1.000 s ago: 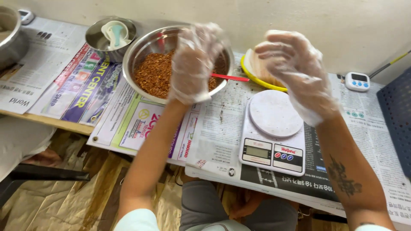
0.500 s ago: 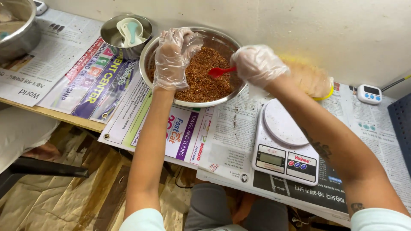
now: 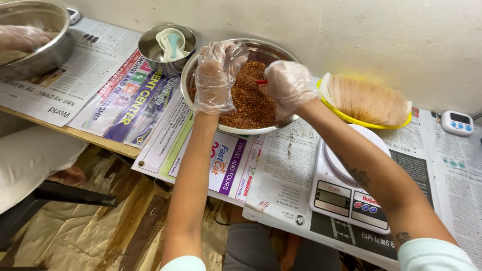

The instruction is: Portioning a granular food substance into small plastic bags using a spoon and weighing each bag on a digital scale.

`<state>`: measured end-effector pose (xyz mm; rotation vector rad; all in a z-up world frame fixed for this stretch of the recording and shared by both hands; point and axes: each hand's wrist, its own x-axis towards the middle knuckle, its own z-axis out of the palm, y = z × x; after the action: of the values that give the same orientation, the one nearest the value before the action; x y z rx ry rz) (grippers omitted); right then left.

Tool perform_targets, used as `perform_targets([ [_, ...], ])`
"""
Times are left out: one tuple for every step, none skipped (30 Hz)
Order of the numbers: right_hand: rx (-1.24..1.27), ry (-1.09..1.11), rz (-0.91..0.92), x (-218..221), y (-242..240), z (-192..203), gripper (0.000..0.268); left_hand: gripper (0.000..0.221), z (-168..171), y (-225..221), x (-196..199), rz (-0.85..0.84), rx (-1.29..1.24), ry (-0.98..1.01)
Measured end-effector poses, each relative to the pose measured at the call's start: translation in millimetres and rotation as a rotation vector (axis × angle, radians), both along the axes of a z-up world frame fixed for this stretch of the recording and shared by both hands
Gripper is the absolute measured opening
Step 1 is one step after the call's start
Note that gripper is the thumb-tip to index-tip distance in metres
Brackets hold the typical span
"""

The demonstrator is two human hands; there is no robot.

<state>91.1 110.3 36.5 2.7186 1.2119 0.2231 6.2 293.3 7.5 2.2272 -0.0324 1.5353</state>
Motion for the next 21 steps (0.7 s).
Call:
perform_targets([
  [0.218, -0.001, 0.036, -5.2, -0.9, 8.4, 0.024, 0.030, 4.0, -2.2, -2.0, 0.139, 0.101, -0.031],
  [0.217, -0.002, 0.036, 3.4, -1.2, 7.7, 0.024, 0.030, 7.1, -3.9, -4.0, 0.139, 0.099, -0.031],
  [0.181, -0.019, 0.008, 11.9, -1.6, 7.1, 0.024, 0.019, 10.4, -5.9, -6.0, 0.183, 0.083, -0.064],
  [0.150, -0.035, -0.017, 19.8, 0.7, 6.8, 0.024, 0.010, 14.7, -5.3, -9.3, 0.232, 0.072, -0.096],
  [0.153, -0.035, -0.014, 33.2, 4.3, 5.7, 0.024, 0.010, 12.5, -5.5, -6.3, 0.235, 0.075, -0.096],
  [0.110, -0.057, -0.048, 45.4, 11.5, 4.4, 0.024, 0.023, 11.1, -2.8, -5.1, 0.255, 0.094, -0.056],
  [0.067, -0.080, -0.083, 57.4, 18.7, 3.1, 0.025, 0.037, 9.7, 0.0, -4.3, 0.274, 0.113, -0.016],
  [0.075, -0.076, -0.077, 62.5, 24.7, 1.7, 0.025, 0.037, 8.2, 1.7, -3.7, 0.280, 0.121, -0.013],
  [0.031, -0.098, -0.113, 67.5, 30.6, 0.0, 0.026, 0.032, 6.2, 3.3, -3.1, 0.261, 0.103, 0.015],
  [-0.019, -0.122, -0.155, 73.7, 31.9, -2.2, 0.027, 0.028, 2.5, 1.2, -0.3, 0.235, 0.078, 0.041],
  [-0.018, -0.121, -0.156, 53.1, 38.3, 5.1, 0.027, 0.028, 1.7, 6.2, 0.5, 0.235, 0.079, 0.043],
  [-0.125, -0.076, -0.067, 33.6, 40.8, 12.4, 0.027, 0.028, -0.1, 7.5, 3.1, 0.232, 0.102, 0.051],
  [-0.232, -0.030, 0.022, 14.6, 43.6, 19.4, 0.064, 0.030, -2.2, 8.8, 6.0, 0.229, 0.124, 0.060],
  [-0.238, -0.026, 0.017, 22.5, 42.9, 3.2, 0.064, 0.030, 0.5, 6.9, 1.9, 0.222, 0.119, 0.064],
  [0.012, 0.075, 0.139, 30.4, 41.9, -13.1, 0.045, 0.019, 3.1, 5.2, -2.3, 0.188, 0.099, 0.049],
  [0.268, 0.170, 0.258, 39.2, 41.5, -27.9, 0.049, 0.010, 7.1, 4.2, -5.7, 0.156, 0.080, 0.031],
  [0.263, 0.171, 0.254, 27.0, 28.9, -8.8, 0.049, 0.010, 7.0, 4.9, -3.9, 0.152, 0.075, 0.032],
  [0.194, 0.125, 0.331, 14.2, 15.9, 9.4, 0.051, 0.017, 5.5, 5.0, -2.7, 0.169, 0.076, 0.026],
  [0.123, 0.080, 0.408, 1.4, 3.3, 28.3, 0.052, 0.026, 4.5, 5.0, -1.4, 0.185, 0.078, 0.020],
  [0.120, 0.073, 0.409, -5.2, -4.5, 37.6, 0.052, 0.026, 0.3, 6.7, 1.8, 0.186, 0.076, 0.012],
  [0.221, 0.134, 0.323, -11.8, -12.5, 47.8, 0.019, 0.034, -3.0, 8.2, 5.2, 0.206, 0.103, 0.002],
])
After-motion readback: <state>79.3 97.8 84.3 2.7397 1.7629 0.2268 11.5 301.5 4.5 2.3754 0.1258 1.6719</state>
